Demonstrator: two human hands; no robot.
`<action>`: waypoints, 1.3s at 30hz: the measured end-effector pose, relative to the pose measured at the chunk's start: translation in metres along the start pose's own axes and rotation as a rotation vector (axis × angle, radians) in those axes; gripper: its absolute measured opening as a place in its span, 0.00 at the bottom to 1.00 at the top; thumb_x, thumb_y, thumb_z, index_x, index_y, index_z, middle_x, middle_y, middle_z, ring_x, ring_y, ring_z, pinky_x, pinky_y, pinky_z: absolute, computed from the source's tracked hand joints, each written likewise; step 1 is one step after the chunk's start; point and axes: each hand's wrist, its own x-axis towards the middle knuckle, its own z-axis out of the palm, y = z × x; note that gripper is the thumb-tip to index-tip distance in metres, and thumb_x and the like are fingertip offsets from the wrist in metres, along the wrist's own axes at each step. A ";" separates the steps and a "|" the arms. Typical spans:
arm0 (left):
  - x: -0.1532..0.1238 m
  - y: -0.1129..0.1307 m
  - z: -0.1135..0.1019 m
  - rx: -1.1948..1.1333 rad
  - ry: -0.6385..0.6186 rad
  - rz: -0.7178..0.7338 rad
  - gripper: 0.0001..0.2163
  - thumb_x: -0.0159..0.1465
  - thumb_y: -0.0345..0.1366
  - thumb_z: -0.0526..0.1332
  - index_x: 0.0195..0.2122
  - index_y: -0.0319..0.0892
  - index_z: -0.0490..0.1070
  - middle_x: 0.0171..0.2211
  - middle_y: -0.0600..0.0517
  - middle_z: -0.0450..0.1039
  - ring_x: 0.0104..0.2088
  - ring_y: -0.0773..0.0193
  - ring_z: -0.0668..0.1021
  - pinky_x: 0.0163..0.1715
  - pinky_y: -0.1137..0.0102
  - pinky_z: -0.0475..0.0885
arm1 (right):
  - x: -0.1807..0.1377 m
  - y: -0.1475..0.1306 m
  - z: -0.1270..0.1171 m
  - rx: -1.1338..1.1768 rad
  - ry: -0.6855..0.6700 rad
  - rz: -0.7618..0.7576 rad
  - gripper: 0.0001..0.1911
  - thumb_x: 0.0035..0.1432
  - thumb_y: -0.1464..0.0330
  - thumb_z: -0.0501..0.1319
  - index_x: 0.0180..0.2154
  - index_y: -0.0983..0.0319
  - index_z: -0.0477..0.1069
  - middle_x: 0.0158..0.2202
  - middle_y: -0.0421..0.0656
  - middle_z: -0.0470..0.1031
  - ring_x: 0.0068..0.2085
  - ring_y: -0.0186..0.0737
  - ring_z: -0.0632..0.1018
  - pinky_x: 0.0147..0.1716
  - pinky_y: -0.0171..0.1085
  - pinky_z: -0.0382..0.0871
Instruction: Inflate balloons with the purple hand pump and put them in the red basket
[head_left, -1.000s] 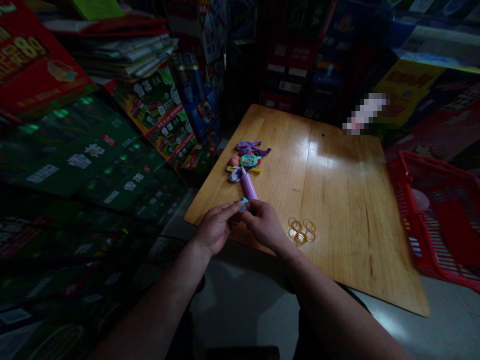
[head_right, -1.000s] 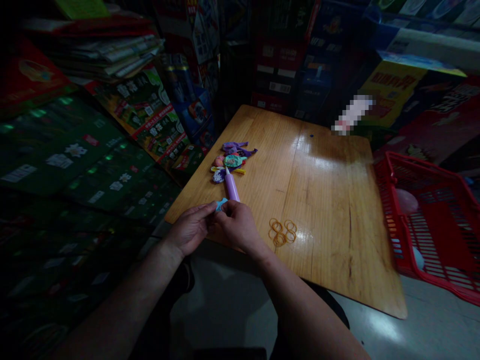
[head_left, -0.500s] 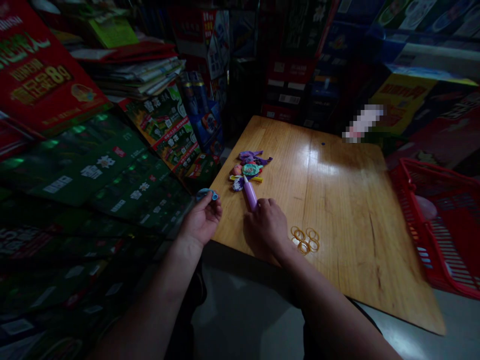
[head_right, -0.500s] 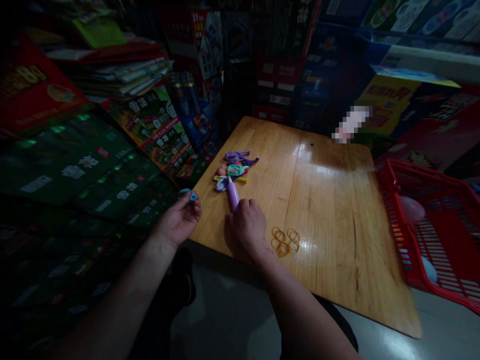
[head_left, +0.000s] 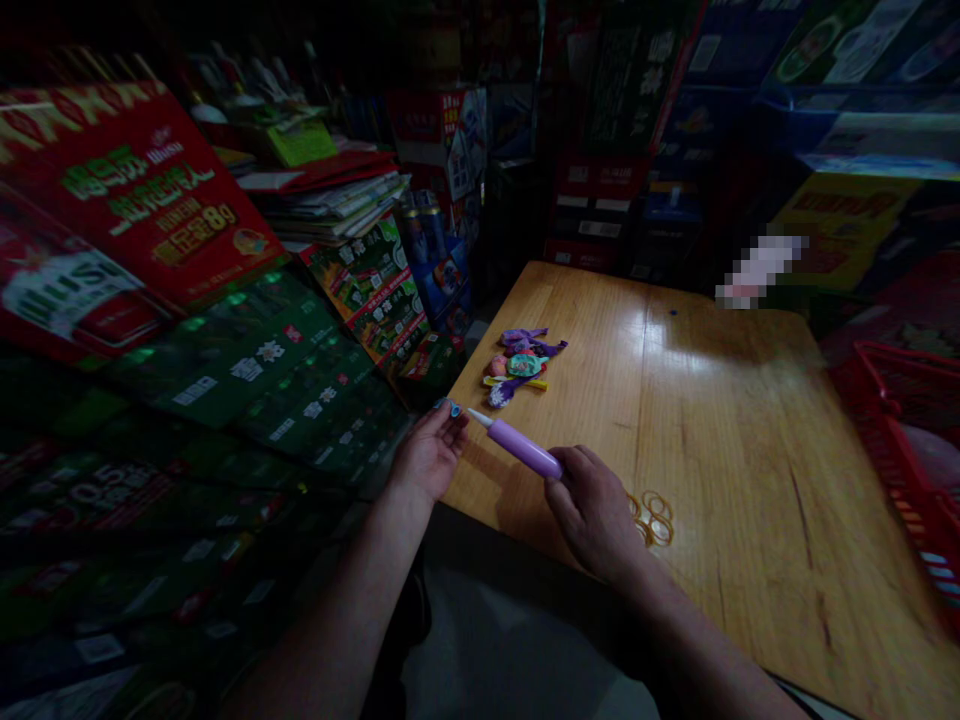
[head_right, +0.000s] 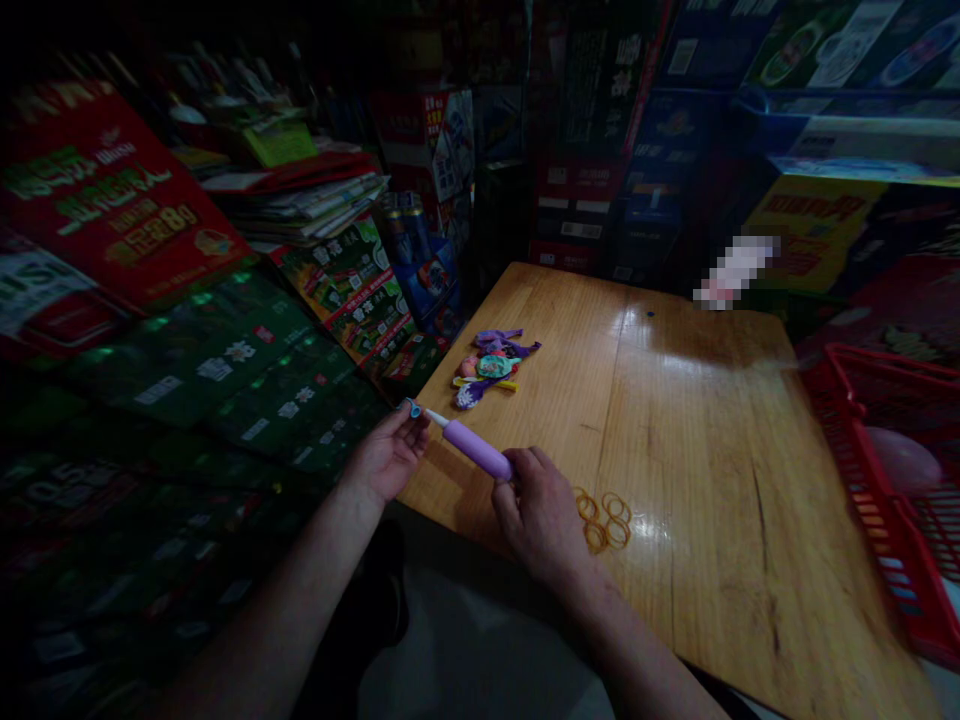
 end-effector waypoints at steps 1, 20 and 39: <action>0.000 -0.002 0.000 0.000 0.002 0.010 0.05 0.58 0.28 0.67 0.34 0.38 0.73 0.30 0.51 0.76 0.30 0.68 0.79 0.28 0.75 0.74 | -0.001 -0.001 0.000 -0.003 -0.009 0.002 0.10 0.60 0.70 0.54 0.41 0.62 0.71 0.35 0.45 0.72 0.36 0.42 0.73 0.36 0.37 0.64; -0.008 -0.021 0.006 0.048 -0.064 0.054 0.09 0.53 0.28 0.71 0.34 0.39 0.73 0.31 0.53 0.76 0.31 0.69 0.79 0.30 0.75 0.73 | 0.000 -0.001 0.009 0.010 -0.003 0.031 0.09 0.58 0.70 0.56 0.41 0.62 0.71 0.35 0.45 0.71 0.36 0.41 0.73 0.36 0.37 0.64; -0.012 -0.020 0.007 0.101 -0.081 0.067 0.11 0.51 0.30 0.72 0.34 0.40 0.74 0.32 0.53 0.76 0.32 0.69 0.78 0.31 0.76 0.70 | 0.003 0.001 0.012 0.206 0.071 0.154 0.15 0.54 0.68 0.61 0.45 0.61 0.70 0.36 0.43 0.76 0.35 0.39 0.75 0.35 0.37 0.67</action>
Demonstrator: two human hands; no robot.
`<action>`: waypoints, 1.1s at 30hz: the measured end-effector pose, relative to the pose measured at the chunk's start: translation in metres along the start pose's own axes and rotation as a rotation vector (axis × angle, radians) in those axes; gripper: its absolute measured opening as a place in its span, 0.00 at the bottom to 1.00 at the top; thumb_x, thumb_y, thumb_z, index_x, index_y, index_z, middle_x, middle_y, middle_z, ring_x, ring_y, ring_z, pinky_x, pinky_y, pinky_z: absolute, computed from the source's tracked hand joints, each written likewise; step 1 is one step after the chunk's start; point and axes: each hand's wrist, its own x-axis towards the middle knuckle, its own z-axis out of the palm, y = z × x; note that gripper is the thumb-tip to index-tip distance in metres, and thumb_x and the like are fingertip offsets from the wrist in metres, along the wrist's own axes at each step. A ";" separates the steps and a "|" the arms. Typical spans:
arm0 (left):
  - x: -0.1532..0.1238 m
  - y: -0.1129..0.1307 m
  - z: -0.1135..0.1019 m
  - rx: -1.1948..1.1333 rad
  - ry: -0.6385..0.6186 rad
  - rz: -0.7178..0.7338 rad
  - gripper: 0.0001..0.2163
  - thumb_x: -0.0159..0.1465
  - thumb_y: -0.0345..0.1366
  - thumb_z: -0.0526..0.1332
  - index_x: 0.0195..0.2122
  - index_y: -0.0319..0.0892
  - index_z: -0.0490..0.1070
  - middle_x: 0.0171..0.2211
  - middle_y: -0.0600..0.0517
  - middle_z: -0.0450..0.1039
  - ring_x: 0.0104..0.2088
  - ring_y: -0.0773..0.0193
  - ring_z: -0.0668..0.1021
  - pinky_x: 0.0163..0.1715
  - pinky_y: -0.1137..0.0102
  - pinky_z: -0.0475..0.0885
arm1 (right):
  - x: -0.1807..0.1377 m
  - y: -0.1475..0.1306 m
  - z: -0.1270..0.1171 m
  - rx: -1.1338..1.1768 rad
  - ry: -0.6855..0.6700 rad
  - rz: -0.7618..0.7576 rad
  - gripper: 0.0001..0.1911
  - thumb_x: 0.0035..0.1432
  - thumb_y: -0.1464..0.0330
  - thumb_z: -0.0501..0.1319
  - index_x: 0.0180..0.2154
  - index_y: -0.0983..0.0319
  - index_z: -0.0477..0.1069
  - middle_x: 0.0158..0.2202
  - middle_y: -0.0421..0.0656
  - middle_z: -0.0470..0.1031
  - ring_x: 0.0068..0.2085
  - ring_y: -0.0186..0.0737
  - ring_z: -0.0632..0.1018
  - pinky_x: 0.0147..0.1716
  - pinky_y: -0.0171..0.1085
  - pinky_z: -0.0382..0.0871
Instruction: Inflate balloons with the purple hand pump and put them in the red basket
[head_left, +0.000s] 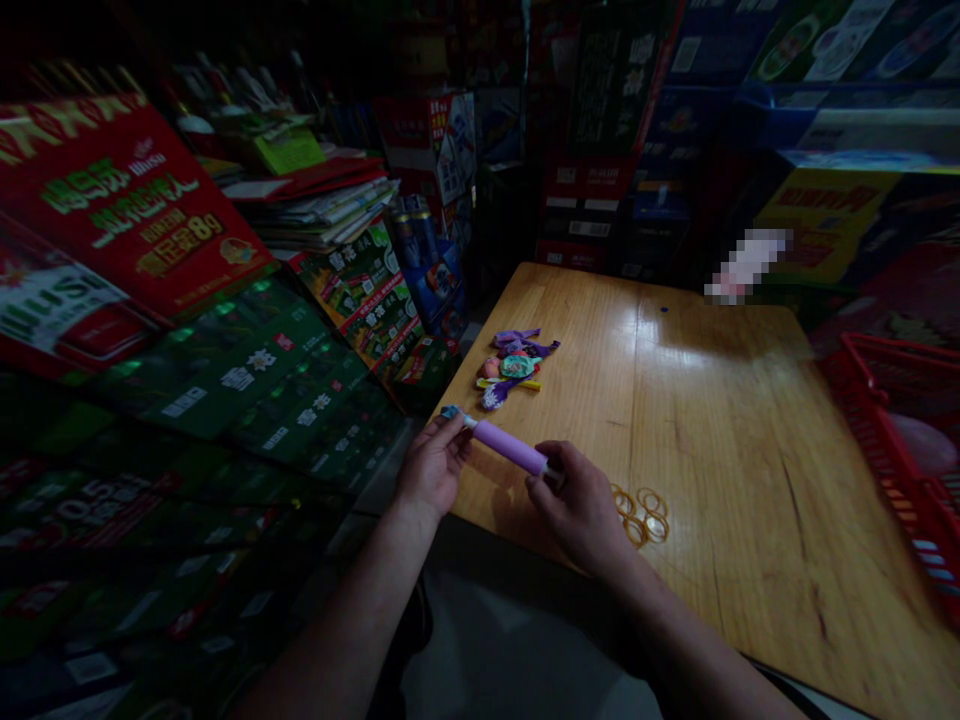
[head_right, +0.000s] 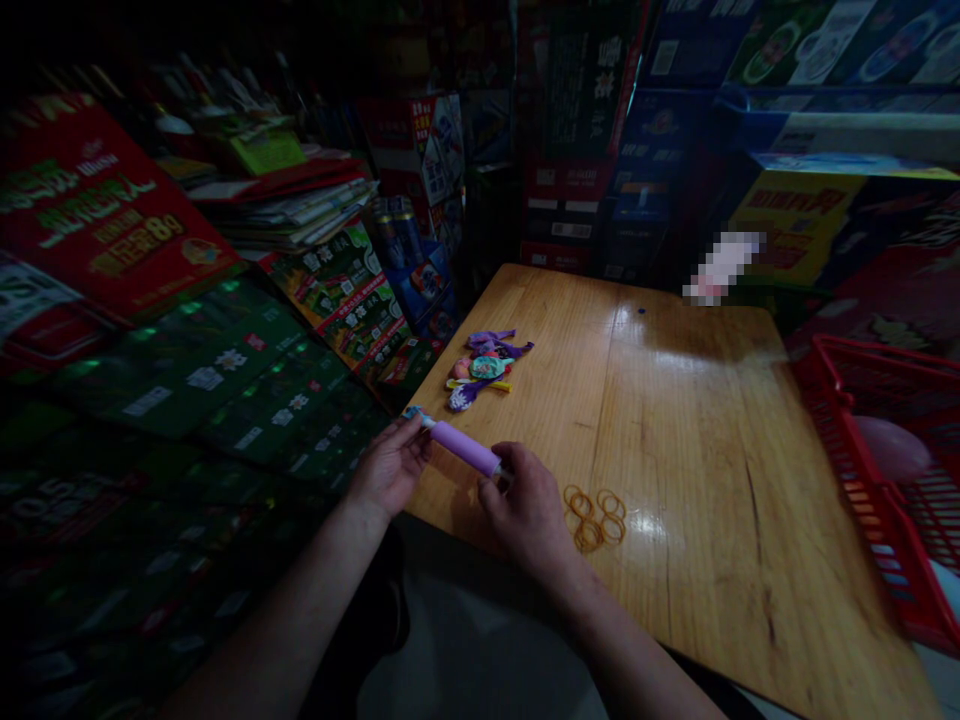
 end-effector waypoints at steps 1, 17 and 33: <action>0.000 0.000 0.000 0.001 -0.004 -0.003 0.11 0.51 0.30 0.72 0.34 0.40 0.74 0.32 0.53 0.76 0.32 0.69 0.78 0.31 0.76 0.70 | 0.000 -0.001 -0.001 0.005 0.000 -0.013 0.14 0.55 0.68 0.61 0.44 0.61 0.70 0.35 0.43 0.76 0.34 0.39 0.75 0.34 0.36 0.67; -0.004 0.004 0.001 -0.029 -0.077 -0.094 0.10 0.53 0.31 0.70 0.36 0.41 0.75 0.33 0.53 0.77 0.33 0.69 0.78 0.31 0.74 0.71 | 0.001 0.007 -0.001 0.241 -0.121 0.142 0.17 0.64 0.57 0.54 0.38 0.63 0.73 0.27 0.42 0.75 0.27 0.36 0.73 0.24 0.32 0.64; -0.012 0.008 0.002 -0.055 -0.169 -0.115 0.09 0.54 0.30 0.69 0.36 0.42 0.74 0.34 0.54 0.76 0.33 0.69 0.77 0.32 0.72 0.72 | 0.001 0.001 -0.002 0.363 -0.152 0.232 0.16 0.63 0.57 0.55 0.36 0.63 0.71 0.26 0.41 0.74 0.23 0.34 0.73 0.22 0.32 0.65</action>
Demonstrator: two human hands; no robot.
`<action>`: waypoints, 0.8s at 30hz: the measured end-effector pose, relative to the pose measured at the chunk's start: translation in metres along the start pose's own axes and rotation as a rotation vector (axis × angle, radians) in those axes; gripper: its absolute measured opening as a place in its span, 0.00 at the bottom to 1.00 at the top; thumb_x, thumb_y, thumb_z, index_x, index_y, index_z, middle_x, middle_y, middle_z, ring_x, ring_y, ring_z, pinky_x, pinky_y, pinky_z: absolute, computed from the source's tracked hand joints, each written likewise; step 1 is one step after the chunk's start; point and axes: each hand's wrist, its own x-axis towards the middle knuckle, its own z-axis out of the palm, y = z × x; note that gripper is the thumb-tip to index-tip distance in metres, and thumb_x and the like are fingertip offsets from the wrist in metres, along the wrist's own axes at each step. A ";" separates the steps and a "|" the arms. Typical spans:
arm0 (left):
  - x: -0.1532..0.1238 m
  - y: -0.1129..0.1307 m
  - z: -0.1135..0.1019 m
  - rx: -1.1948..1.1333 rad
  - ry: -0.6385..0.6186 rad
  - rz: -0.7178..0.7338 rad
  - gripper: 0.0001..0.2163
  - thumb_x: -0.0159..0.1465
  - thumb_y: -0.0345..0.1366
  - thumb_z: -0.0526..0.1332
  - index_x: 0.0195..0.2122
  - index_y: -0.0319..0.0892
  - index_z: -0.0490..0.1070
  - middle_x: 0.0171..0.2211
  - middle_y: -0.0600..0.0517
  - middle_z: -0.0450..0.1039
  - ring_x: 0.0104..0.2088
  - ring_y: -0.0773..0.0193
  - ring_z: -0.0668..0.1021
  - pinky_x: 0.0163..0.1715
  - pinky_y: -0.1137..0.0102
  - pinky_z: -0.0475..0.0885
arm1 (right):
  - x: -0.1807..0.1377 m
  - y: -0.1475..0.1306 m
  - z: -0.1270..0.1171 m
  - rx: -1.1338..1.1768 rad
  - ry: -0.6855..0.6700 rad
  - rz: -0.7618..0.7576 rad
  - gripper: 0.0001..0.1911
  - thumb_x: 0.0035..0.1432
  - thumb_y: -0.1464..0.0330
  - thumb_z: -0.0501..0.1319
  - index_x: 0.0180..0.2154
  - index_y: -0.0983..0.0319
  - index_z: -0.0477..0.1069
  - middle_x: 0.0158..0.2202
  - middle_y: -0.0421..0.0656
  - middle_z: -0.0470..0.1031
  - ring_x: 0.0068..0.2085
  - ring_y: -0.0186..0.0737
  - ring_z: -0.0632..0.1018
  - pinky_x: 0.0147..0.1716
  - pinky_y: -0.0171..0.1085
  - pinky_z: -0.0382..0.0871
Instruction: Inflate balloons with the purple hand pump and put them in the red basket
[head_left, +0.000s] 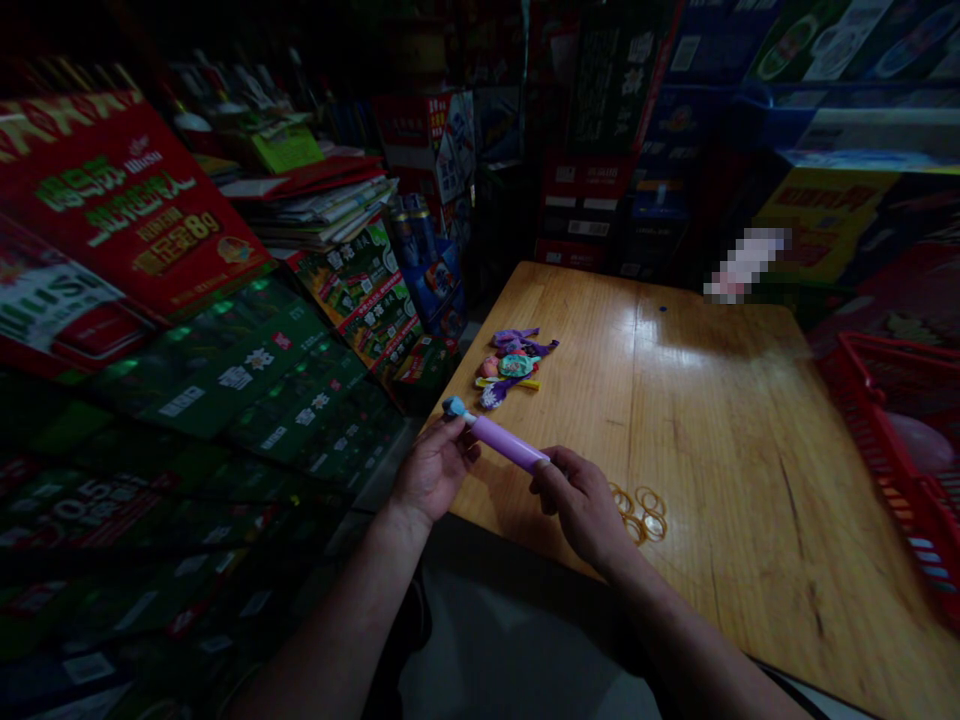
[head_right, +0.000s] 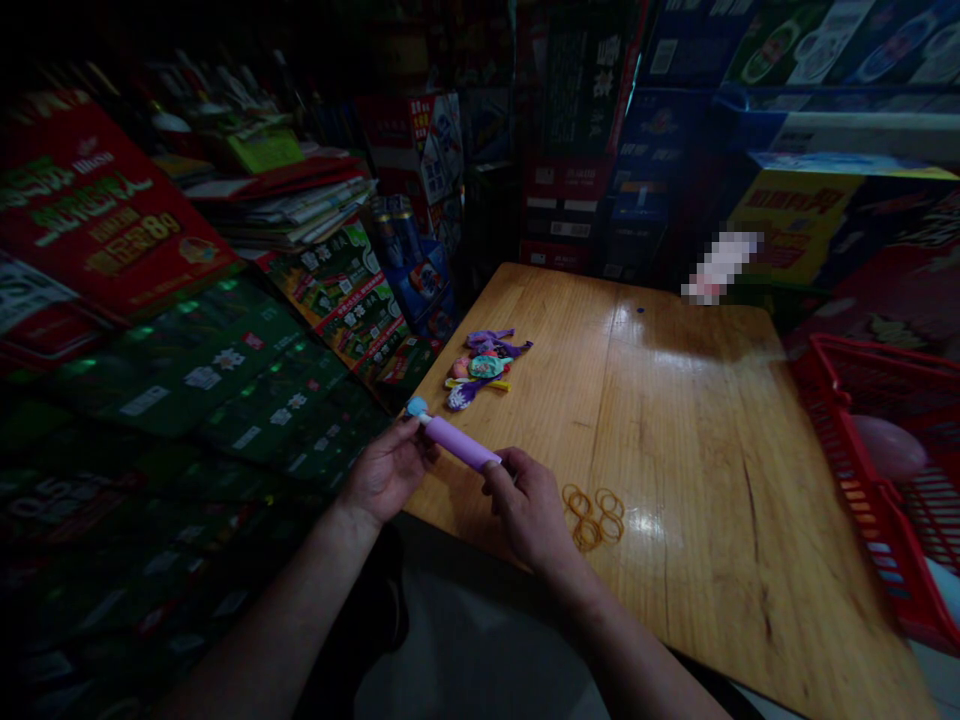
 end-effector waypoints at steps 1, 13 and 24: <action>-0.001 0.000 0.000 0.024 -0.005 0.007 0.09 0.54 0.30 0.69 0.36 0.42 0.74 0.34 0.54 0.76 0.33 0.69 0.77 0.32 0.72 0.72 | 0.000 -0.001 0.000 -0.003 0.001 0.001 0.16 0.63 0.57 0.55 0.36 0.63 0.71 0.26 0.41 0.74 0.23 0.34 0.73 0.22 0.32 0.65; -0.007 0.003 0.005 0.117 -0.056 -0.016 0.11 0.52 0.27 0.70 0.36 0.43 0.74 0.37 0.54 0.75 0.36 0.67 0.78 0.32 0.73 0.71 | 0.003 0.002 -0.005 -0.033 0.023 -0.052 0.15 0.63 0.58 0.55 0.40 0.63 0.71 0.27 0.42 0.74 0.26 0.35 0.72 0.24 0.32 0.65; -0.010 0.012 0.000 0.210 -0.107 -0.036 0.09 0.53 0.28 0.70 0.34 0.42 0.75 0.35 0.52 0.75 0.36 0.65 0.78 0.31 0.72 0.71 | 0.004 -0.004 -0.010 0.067 -0.035 0.018 0.13 0.61 0.60 0.55 0.33 0.63 0.70 0.24 0.39 0.70 0.22 0.33 0.69 0.21 0.32 0.62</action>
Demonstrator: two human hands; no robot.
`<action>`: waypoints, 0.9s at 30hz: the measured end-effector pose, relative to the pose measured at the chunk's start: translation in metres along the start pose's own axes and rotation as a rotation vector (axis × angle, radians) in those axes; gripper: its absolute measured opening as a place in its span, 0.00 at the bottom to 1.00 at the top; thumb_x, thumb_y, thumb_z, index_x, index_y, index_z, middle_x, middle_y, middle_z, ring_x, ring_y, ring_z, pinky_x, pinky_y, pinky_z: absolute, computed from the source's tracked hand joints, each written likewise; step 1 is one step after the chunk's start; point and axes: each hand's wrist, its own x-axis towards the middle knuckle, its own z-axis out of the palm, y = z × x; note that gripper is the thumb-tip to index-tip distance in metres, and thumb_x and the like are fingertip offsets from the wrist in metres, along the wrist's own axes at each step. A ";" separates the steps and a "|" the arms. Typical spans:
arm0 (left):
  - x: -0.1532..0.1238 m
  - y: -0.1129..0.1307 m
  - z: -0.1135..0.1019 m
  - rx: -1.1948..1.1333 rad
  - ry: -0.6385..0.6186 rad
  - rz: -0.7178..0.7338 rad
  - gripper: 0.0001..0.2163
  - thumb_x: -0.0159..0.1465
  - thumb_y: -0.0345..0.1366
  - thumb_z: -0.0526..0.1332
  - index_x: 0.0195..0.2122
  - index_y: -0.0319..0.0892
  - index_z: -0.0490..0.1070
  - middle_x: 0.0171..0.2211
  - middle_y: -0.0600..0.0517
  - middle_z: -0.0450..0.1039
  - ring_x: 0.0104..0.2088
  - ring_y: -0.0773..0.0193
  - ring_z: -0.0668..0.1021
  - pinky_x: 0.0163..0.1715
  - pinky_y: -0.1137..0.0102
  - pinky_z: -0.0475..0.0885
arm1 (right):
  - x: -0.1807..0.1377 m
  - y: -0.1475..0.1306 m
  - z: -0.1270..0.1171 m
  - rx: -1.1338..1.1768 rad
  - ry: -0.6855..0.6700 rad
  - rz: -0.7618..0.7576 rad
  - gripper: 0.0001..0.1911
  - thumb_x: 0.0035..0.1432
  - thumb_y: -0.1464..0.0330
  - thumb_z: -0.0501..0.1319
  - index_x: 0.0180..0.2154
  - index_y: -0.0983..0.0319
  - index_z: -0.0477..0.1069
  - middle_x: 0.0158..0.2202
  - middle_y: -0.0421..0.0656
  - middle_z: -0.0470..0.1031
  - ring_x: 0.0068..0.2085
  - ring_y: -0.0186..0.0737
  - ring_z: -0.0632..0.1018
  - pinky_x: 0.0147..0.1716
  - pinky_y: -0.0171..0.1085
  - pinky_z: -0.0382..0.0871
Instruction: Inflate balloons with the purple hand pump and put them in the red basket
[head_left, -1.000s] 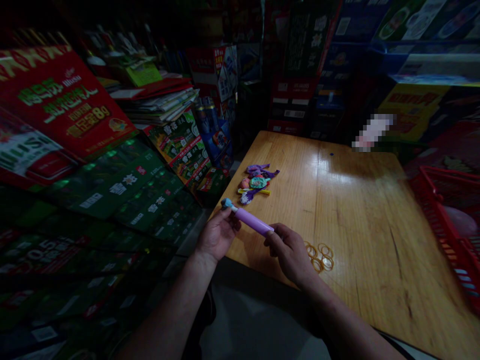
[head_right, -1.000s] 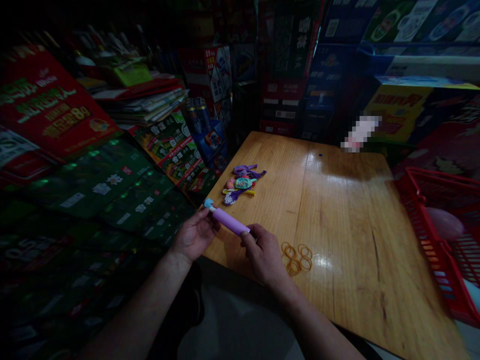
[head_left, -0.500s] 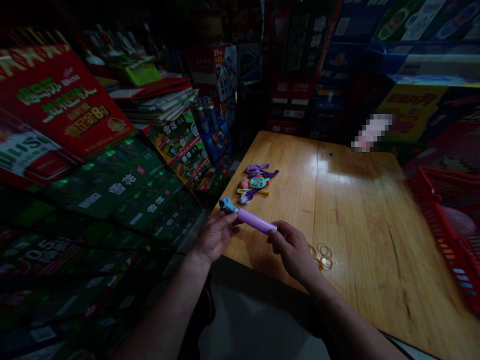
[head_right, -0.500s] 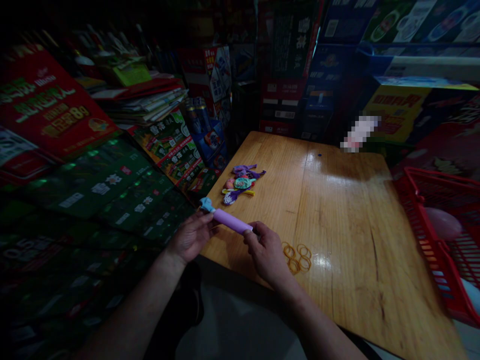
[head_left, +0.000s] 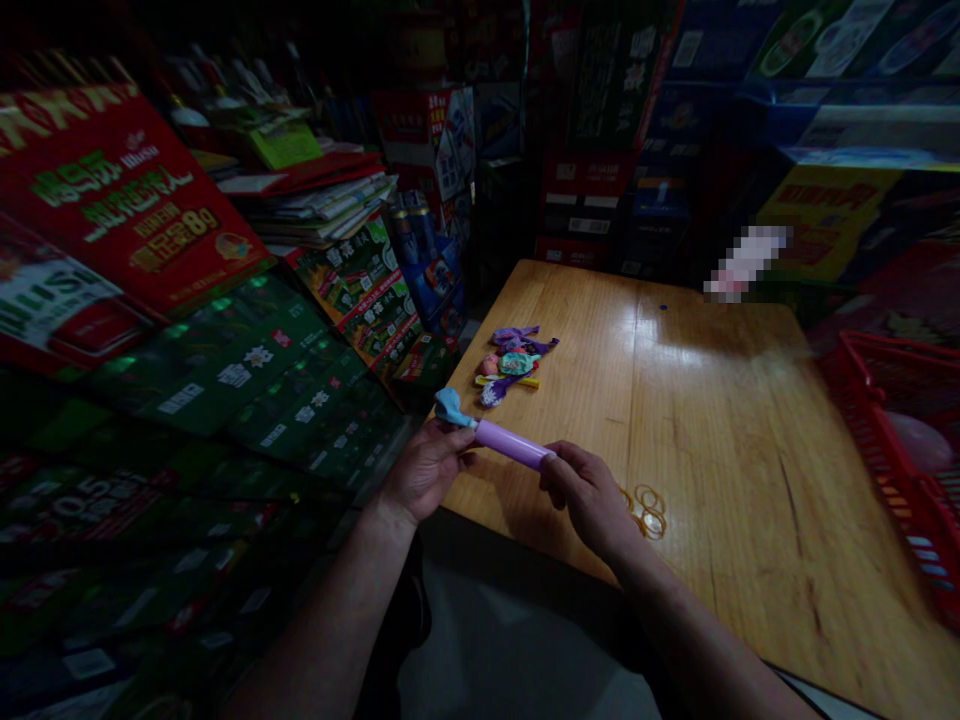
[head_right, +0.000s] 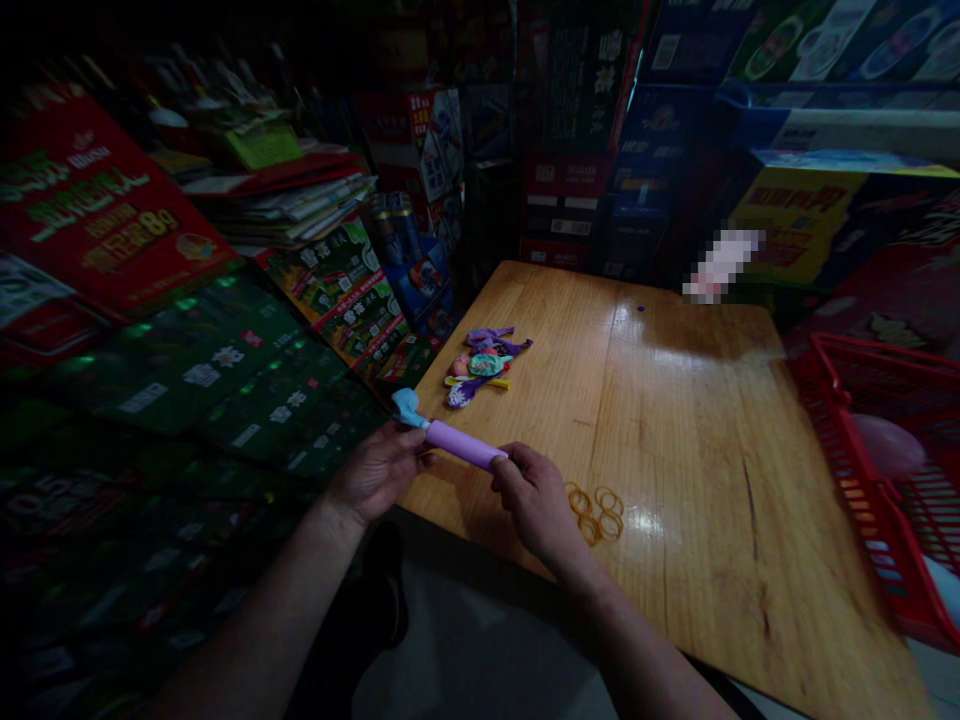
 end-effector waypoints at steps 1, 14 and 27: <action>-0.001 0.001 -0.002 0.034 -0.006 0.002 0.09 0.53 0.28 0.70 0.34 0.42 0.75 0.36 0.52 0.76 0.36 0.64 0.78 0.32 0.72 0.71 | 0.000 0.000 -0.001 0.032 -0.011 0.012 0.13 0.60 0.60 0.55 0.32 0.63 0.70 0.23 0.39 0.69 0.22 0.32 0.68 0.21 0.32 0.61; -0.003 0.002 -0.001 0.001 -0.055 0.089 0.11 0.53 0.25 0.69 0.38 0.41 0.76 0.40 0.49 0.76 0.38 0.66 0.77 0.34 0.74 0.72 | 0.006 0.011 0.001 0.387 -0.110 0.104 0.13 0.57 0.63 0.55 0.23 0.63 0.65 0.19 0.37 0.62 0.19 0.31 0.63 0.19 0.33 0.54; -0.007 0.006 -0.001 0.242 -0.120 0.047 0.12 0.53 0.29 0.70 0.39 0.38 0.78 0.33 0.50 0.75 0.32 0.67 0.77 0.26 0.77 0.68 | 0.009 0.016 -0.004 0.371 -0.125 0.123 0.15 0.60 0.62 0.56 0.24 0.64 0.66 0.19 0.37 0.63 0.19 0.30 0.63 0.19 0.32 0.53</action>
